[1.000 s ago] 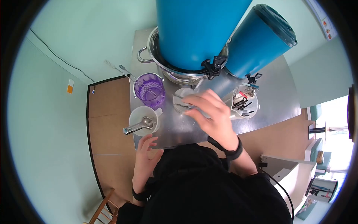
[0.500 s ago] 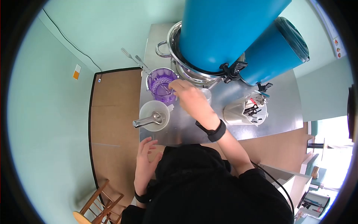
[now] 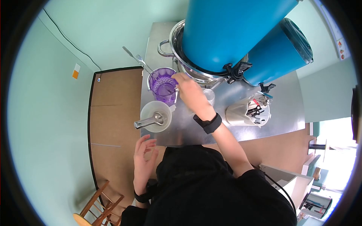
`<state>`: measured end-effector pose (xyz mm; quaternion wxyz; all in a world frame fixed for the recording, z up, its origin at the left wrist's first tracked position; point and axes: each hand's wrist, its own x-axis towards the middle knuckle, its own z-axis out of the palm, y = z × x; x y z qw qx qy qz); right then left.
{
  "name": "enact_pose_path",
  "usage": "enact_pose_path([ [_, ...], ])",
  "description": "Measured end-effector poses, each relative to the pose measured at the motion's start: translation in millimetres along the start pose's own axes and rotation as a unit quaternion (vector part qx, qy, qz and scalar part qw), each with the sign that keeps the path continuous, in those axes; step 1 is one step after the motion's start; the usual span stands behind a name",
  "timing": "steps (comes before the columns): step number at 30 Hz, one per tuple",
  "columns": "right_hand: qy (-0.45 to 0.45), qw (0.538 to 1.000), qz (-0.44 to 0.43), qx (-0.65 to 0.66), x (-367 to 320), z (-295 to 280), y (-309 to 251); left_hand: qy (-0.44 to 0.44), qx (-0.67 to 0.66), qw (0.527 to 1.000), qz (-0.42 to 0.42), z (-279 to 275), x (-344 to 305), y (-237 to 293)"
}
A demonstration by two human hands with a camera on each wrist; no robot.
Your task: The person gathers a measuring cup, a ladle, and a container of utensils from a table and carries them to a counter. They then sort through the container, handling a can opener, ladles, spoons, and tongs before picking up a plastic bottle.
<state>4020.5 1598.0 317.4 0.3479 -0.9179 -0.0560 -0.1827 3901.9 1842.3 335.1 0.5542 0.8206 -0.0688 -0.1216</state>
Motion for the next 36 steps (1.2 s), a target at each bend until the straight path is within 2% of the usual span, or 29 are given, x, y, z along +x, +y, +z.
enact_pose_path([
  [1, 0.03, 0.999, -0.006, 0.015, 0.4, -4.7, -1.3, -0.001, 0.004, 1.0, -0.003, -0.6, -0.5, -1.8],
  [4, 0.034, 0.999, 0.036, 0.023, -1.1, -20.0, -4.2, -0.004, -0.008, 1.0, -0.01, -1.3, -0.7, -4.4],
  [7, 0.028, 0.996, 0.045, -0.07, -9.7, 4.3, 6.7, -0.013, -0.006, 1.0, 0.005, -0.4, 0.5, -12.3],
  [9, -0.054, 0.986, 0.104, -0.116, -17.3, 22.3, 3.0, -0.023, 0.008, 1.0, 0.011, -0.4, 1.2, -11.0],
  [11, -0.118, 0.975, 0.16, -0.096, -18.0, 33.6, -1.0, -0.034, 0.012, 0.999, 0.014, 2.3, 2.7, -9.2],
  [13, -0.089, 0.977, 0.088, -0.173, -20.6, 50.9, 4.8, -0.038, 0.012, 0.999, 0.011, 2.2, 3.5, -9.5],
  [15, -0.067, 0.974, 0.109, -0.189, -15.0, 42.1, -10.8, -0.047, 0.016, 0.999, 0.014, 0.0, 4.9, -11.8],
  [17, -0.021, 0.981, 0.098, -0.169, -14.3, 9.3, -38.6, -0.048, 0.018, 0.999, 0.012, -1.4, 6.7, -10.8],
  [19, 0.014, 0.99, 0.095, -0.107, -18.4, -53.4, -73.9, -0.043, 0.013, 0.999, 0.004, -0.3, 7.4, -7.4],
  [21, 0.096, 0.99, 0.079, -0.068, -35.5, -126.0, -95.8, -0.033, -0.024, 0.999, 0.013, 0.9, 9.0, -15.1],
  [22, 0.155, 0.982, 0.055, -0.09, -46.3, -164.5, -100.6, -0.027, -0.041, 0.999, 0.015, 2.2, 11.3, -16.3],
  [23, 0.199, 0.971, 0.088, -0.101, -58.2, -205.3, -109.1, -0.026, -0.046, 0.998, 0.019, 4.4, 14.4, -14.7],
  [24, 0.256, 0.946, 0.179, -0.088, -67.5, -235.0, -114.9, -0.024, -0.05, 0.998, 0.022, 6.5, 16.3, -13.2],
  [25, 0.318, 0.914, 0.235, -0.087, -72.2, -258.0, -116.1, -0.022, -0.055, 0.998, 0.025, 8.4, 17.4, -11.7],
  [27, 0.353, 0.896, 0.182, -0.197, -77.9, -285.8, -83.1, -0.024, -0.065, 0.997, 0.026, 12.7, 21.7, -12.7],
  [29, 0.303, 0.91, 0.129, -0.251, -71.8, -296.5, -33.6, -0.031, -0.063, 0.997, 0.032, 16.2, 25.5, -10.9],
  [32, 0.254, 0.945, 0.107, -0.178, -55.8, -283.3, 29.1, -0.047, -0.039, 0.997, 0.046, 20.3, 25.7, -3.6],
  [36, 0.196, 0.972, 0.039, -0.126, -42.6, -253.1, 74.7, -0.057, -0.01, 0.996, 0.061, 23.1, 25.9, 1.0],
])
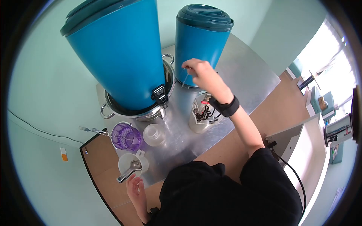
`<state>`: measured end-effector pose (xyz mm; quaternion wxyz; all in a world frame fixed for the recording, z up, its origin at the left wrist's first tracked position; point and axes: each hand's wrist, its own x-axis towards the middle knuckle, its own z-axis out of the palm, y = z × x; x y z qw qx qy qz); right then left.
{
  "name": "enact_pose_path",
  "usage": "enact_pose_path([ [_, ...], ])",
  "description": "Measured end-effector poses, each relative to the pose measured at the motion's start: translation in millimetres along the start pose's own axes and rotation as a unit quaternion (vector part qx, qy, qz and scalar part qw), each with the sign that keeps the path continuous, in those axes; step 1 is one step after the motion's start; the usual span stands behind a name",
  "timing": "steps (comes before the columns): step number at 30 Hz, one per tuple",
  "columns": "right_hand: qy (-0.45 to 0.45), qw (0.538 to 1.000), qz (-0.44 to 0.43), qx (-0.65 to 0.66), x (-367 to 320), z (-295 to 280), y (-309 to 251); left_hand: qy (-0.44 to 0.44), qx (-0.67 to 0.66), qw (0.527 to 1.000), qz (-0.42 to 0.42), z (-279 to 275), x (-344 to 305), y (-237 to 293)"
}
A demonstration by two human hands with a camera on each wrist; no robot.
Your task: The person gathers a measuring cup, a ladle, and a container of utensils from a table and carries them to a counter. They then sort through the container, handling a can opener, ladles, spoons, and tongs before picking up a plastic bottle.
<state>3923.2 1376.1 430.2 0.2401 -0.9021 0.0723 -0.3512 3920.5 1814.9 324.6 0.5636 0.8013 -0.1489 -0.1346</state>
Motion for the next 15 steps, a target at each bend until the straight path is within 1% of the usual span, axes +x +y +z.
enact_pose_path([
  [2, -0.004, 1.0, -0.012, 0.025, 1.8, 9.8, 0.3, 0.0, 0.004, 1.0, 0.0, -0.1, -0.8, -0.9],
  [6, -0.047, 0.998, -0.038, 0.025, 4.1, 27.6, 12.5, -0.003, 0.005, 1.0, -0.004, -1.7, -5.6, -4.8],
  [9, -0.132, 0.991, 0.007, -0.032, 0.5, 36.5, 22.9, -0.001, 0.007, 1.0, -0.004, -1.3, -9.8, -9.1],
  [12, -0.149, 0.988, 0.026, -0.034, -2.6, 44.8, 36.7, 0.005, 0.01, 1.0, 0.001, 2.4, -11.9, -9.0],
  [15, -0.144, 0.988, 0.022, -0.043, -7.0, 45.4, 42.5, 0.009, 0.01, 1.0, -0.004, 4.5, -11.8, -6.1],
])
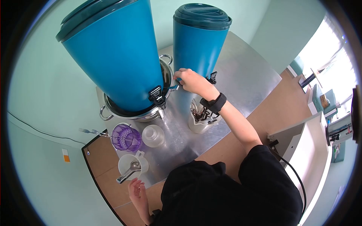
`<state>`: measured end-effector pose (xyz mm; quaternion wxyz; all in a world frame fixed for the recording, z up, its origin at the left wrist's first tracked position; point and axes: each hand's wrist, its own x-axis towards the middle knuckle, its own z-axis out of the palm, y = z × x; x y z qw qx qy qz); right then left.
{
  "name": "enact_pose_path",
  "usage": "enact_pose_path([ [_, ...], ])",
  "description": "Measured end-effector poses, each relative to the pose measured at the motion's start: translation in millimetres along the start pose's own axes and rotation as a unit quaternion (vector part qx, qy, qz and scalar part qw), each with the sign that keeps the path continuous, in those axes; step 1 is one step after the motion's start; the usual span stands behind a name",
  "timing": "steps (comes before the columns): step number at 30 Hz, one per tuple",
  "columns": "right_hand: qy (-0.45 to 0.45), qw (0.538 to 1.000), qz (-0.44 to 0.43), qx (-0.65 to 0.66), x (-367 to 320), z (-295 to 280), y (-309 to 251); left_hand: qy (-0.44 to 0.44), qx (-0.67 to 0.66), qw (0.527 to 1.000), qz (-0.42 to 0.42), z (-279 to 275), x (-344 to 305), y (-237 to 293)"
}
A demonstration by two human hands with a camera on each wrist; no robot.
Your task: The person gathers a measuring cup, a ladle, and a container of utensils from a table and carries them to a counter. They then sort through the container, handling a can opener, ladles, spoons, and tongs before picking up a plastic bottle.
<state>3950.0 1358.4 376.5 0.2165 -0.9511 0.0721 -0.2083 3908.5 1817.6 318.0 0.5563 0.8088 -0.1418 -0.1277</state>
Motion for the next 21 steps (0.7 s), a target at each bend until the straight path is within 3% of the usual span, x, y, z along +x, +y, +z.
enact_pose_path([
  [6, -0.024, 0.998, 0.052, -0.015, -10.8, -14.8, -2.3, -0.007, -0.001, 1.0, -0.004, 0.3, -0.3, 0.2],
  [12, -0.094, 0.994, 0.044, 0.03, -18.7, -3.4, -18.4, -0.024, -0.001, 1.0, -0.006, 3.2, 6.2, -0.3],
  [16, -0.056, 0.998, -0.012, 0.013, -14.3, 25.9, -25.2, -0.024, 0.01, 1.0, -0.017, 5.1, 8.6, 5.0],
  [21, -0.094, 0.995, 0.005, -0.035, 0.4, 24.9, -19.1, -0.021, 0.015, 1.0, -0.002, 3.8, 10.1, 4.9],
])
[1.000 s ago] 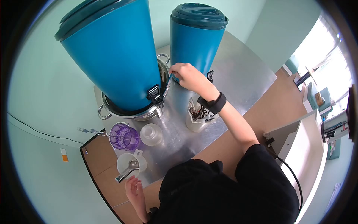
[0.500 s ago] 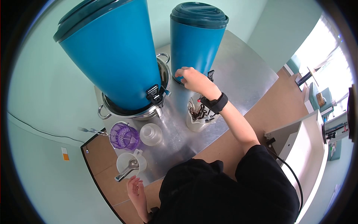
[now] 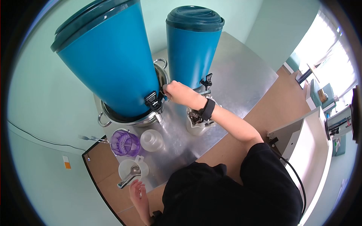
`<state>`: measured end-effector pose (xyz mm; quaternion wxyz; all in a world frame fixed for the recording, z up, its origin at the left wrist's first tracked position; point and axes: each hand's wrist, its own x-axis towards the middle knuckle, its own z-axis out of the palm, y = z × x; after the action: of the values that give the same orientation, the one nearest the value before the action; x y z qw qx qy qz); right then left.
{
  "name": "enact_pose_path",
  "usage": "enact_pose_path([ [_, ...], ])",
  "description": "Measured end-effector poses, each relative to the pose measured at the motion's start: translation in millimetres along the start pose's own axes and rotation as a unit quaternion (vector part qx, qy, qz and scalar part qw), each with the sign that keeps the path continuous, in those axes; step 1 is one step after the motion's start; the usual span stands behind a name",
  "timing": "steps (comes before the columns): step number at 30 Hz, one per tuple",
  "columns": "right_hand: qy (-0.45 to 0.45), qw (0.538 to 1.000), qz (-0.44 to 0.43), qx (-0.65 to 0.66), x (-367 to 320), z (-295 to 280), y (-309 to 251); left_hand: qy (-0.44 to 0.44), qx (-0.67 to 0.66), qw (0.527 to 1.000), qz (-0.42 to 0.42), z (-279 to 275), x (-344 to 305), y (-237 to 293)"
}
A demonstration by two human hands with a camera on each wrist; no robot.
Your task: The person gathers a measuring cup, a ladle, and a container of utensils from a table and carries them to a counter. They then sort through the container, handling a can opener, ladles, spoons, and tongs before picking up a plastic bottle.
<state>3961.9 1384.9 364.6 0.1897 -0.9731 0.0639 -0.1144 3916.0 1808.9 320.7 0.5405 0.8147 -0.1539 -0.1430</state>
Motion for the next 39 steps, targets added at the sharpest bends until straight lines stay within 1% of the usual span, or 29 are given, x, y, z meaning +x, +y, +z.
enact_pose_path([
  [2, -0.025, 0.999, 0.017, 0.035, -3.3, -22.2, -13.4, 0.001, 0.004, 1.0, 0.006, -1.7, -1.7, -2.2],
  [5, 0.003, 0.999, -0.024, 0.021, -7.0, -3.6, -14.1, -0.003, 0.011, 1.0, 0.015, -2.5, -2.4, -9.0],
  [6, 0.001, 0.998, -0.054, 0.022, -4.3, 2.7, -13.4, -0.002, 0.01, 1.0, 0.014, -1.3, -2.8, -10.3],
  [9, -0.051, 0.993, -0.099, -0.036, 11.0, 5.0, 3.4, -0.001, 0.002, 1.0, 0.01, 1.5, -5.1, -5.7],
  [10, 0.051, 0.988, -0.143, -0.002, 12.0, -4.3, 7.9, -0.001, -0.001, 1.0, 0.008, 1.7, -4.9, -3.7],
  [11, 0.07, 0.991, -0.107, 0.039, 17.4, -17.9, 15.4, 0.003, 0.001, 1.0, 0.008, 0.8, -4.8, -4.7],
  [12, 0.061, 0.99, -0.126, 0.025, 21.6, -53.7, 10.9, 0.008, 0.003, 1.0, 0.007, -0.2, -6.0, -7.4],
  [13, 0.072, 0.991, -0.112, 0.014, 25.0, -78.4, 15.5, 0.013, 0.004, 1.0, 0.006, -0.5, -6.9, -9.1],
  [14, 0.109, 0.989, -0.095, -0.012, 25.7, -101.0, 18.8, 0.018, 0.005, 1.0, 0.005, -0.2, -7.4, -8.3],
  [15, 0.153, 0.983, -0.104, -0.012, 26.5, -120.3, 23.5, 0.023, 0.005, 1.0, 0.004, 0.3, -8.3, -6.5],
  [17, 0.194, 0.98, -0.049, -0.016, 34.9, -139.2, 35.5, 0.029, 0.005, 1.0, 0.003, 2.1, -9.9, -7.3],
  [19, 0.191, 0.98, -0.044, -0.037, 55.2, -131.4, 58.5, 0.03, 0.005, 1.0, 0.002, 3.2, -11.2, -13.5],
  [22, 0.184, 0.979, -0.029, -0.083, 79.3, -97.6, 77.5, 0.037, -0.011, 0.999, -0.005, 10.0, -12.4, -7.3],
  [23, 0.212, 0.972, -0.069, -0.073, 88.6, -82.8, 88.4, 0.04, -0.005, 0.999, -0.002, 11.3, -13.2, -6.0],
  [25, 0.233, 0.967, -0.073, -0.066, 100.4, -63.3, 95.6, 0.048, 0.009, 0.999, 0.005, 13.3, -15.2, -4.1],
  [28, 0.179, 0.981, -0.038, -0.068, 113.8, -43.1, 102.1, 0.053, 0.01, 0.998, -0.021, 16.9, -20.7, -0.5],
  [31, 0.078, 0.996, 0.001, -0.053, 128.2, -24.1, 105.4, 0.053, 0.019, 0.998, -0.019, 18.2, -22.4, 0.5],
  [32, 0.056, 0.996, 0.028, -0.058, 130.0, -16.9, 106.2, 0.05, 0.022, 0.998, -0.008, 16.9, -21.7, -4.5],
  [34, 0.038, 0.997, 0.03, -0.065, 132.7, -5.6, 109.4, 0.043, 0.028, 0.999, 0.015, 10.7, -20.3, -21.0],
  [35, 0.027, 0.997, 0.031, -0.069, 133.6, -0.1, 112.0, 0.003, 0.03, 0.999, -0.036, 3.0, -21.4, -25.7],
  [36, 0.036, 0.996, 0.049, -0.064, 133.8, 2.2, 111.9, -0.037, 0.033, 0.995, -0.088, -4.3, -21.8, -26.3],
  [37, 0.05, 0.996, 0.045, -0.055, 132.8, 2.4, 114.2, -0.076, 0.035, 0.987, -0.14, -8.0, -22.2, -27.7],
  [39, 0.078, 0.996, 0.037, -0.037, 130.2, -1.4, 114.4, 0.003, 0.02, 0.999, -0.045, 3.4, -21.4, -25.6],
])
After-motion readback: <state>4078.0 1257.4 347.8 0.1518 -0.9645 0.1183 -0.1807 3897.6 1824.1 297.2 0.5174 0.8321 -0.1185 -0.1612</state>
